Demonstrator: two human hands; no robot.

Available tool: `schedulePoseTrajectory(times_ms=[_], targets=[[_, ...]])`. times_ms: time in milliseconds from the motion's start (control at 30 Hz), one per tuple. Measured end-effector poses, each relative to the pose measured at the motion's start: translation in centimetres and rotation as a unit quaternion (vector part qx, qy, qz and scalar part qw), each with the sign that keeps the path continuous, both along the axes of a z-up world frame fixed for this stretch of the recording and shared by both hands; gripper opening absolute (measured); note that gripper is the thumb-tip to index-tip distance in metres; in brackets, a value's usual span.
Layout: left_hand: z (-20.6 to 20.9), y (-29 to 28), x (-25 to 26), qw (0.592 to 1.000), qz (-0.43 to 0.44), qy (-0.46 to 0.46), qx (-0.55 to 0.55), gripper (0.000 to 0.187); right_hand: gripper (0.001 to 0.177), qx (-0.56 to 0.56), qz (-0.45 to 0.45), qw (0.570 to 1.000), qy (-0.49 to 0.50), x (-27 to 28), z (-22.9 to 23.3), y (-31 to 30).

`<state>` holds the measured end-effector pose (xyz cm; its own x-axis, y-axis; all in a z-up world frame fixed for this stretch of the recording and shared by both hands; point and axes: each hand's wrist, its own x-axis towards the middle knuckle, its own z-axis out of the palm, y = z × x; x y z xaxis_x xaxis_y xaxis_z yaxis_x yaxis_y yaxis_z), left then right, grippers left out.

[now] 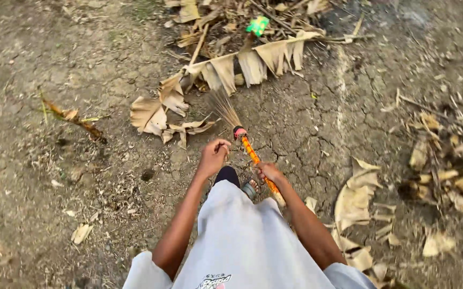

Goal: Sweeping and gathering dried banana leaves and debris in an outdoor garden area.

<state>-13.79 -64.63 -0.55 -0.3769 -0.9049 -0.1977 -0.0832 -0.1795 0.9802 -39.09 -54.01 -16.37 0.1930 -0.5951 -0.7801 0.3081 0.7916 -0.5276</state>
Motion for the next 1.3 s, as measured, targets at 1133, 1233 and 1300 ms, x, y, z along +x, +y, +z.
schedulePoseTrajectory(times_ms=[1133, 1233, 1300], targets=[[-0.4, -26.7, 6.7, 0.972, 0.205, -0.064, 0.096, 0.019, 0.027, -0.060, -0.078, 0.995, 0.030, -10.0, 6.3, -33.8], [-0.8, -32.5, 3.9, 0.975, 0.189, -0.065, 0.092, 0.019, 0.027, 0.036, -0.073, 0.993, -0.081, -12.1, 4.2, -35.5], [0.1, -35.8, 2.0, 0.981, 0.174, -0.054, 0.058, 0.019, 0.027, 0.139, -0.113, 0.927, -0.329, -14.4, -4.1, -36.6]])
